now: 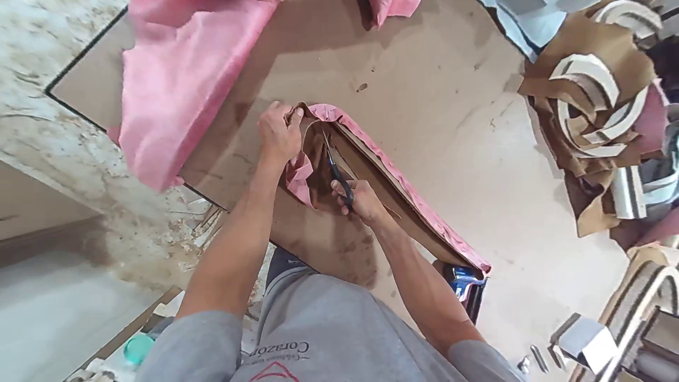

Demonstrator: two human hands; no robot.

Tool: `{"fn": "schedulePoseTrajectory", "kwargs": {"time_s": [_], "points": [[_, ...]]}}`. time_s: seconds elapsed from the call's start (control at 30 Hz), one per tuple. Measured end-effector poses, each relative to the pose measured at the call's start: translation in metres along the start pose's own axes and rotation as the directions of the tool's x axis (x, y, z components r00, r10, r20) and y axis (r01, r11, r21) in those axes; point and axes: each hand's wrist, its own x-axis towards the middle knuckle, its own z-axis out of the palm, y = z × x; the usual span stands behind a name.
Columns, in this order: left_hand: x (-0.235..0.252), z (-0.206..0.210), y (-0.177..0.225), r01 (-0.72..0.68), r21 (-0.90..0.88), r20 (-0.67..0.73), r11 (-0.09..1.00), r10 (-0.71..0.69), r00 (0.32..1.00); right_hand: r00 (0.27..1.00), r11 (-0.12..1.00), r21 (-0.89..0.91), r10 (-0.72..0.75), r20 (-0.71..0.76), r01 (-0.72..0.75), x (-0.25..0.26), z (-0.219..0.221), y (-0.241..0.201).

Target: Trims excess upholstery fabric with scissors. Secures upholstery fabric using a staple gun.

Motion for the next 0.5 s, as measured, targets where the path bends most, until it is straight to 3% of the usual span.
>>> {"fn": "schedulePoseTrajectory", "kwargs": {"time_s": [0.1, 0.43, 0.5], "points": [[-0.002, -0.002, 0.004, 0.030, 0.035, 0.008, 0.999, -0.030, 1.000, 0.997, 0.999, 0.033, -0.003, -0.071, 0.005, -0.002, 0.006, -0.001], [-0.001, -0.003, 0.000, -0.023, 0.026, 0.044, 0.999, 0.022, 0.999, 0.998, 0.998, -0.061, 0.032, 0.056, -0.028, 0.000, 0.002, 0.000], [-0.001, -0.003, -0.001, -0.028, 0.023, 0.049, 0.999, 0.027, 0.998, 0.999, 0.999, 0.004, 0.033, 0.005, -0.033, -0.001, 0.003, -0.002]]}}
